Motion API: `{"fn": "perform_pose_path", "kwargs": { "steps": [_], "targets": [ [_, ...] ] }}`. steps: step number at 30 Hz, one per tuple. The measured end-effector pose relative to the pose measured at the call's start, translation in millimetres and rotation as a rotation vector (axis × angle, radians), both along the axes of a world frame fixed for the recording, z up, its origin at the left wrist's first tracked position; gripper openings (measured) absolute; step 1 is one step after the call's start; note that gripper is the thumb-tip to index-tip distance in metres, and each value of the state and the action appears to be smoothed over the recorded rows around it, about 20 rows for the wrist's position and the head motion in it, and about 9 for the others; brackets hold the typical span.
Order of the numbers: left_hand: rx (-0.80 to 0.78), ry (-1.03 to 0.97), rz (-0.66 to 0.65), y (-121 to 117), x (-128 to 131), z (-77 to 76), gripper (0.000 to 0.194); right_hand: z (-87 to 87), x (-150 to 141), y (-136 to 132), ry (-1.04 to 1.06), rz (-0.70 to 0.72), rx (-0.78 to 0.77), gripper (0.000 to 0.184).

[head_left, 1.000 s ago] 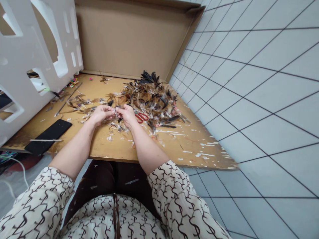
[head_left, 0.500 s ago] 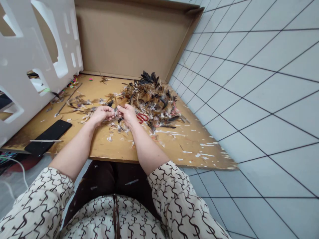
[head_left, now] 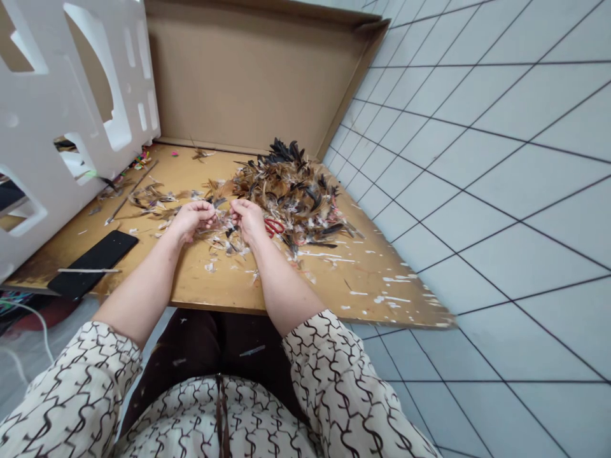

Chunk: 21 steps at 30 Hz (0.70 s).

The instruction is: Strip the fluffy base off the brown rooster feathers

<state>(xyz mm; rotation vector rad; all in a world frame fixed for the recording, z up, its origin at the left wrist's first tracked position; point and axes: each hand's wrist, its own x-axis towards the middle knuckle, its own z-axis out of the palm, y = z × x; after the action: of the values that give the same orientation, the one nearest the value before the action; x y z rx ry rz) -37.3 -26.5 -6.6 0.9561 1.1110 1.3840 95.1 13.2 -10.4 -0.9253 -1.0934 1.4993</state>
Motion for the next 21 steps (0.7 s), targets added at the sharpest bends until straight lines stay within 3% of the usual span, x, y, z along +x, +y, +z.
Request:
{"fn": "perform_pose_path", "kwargs": {
  "steps": [5, 12, 21],
  "targets": [
    [0.01, 0.029, -0.005, 0, 2, -2.5, 0.02, -4.2, -5, -6, -0.053, 0.098, 0.116, 0.017],
    [0.016, 0.079, -0.05, 1, 3, -4.1, 0.029, -10.7, -8, -3, -0.092, 0.109, 0.17, 0.015],
    [0.15, 0.06, 0.051, 0, 5, -0.7, 0.039, 2.0, -5, -15, -0.251, 0.107, 0.284, 0.012]
  ]
}}
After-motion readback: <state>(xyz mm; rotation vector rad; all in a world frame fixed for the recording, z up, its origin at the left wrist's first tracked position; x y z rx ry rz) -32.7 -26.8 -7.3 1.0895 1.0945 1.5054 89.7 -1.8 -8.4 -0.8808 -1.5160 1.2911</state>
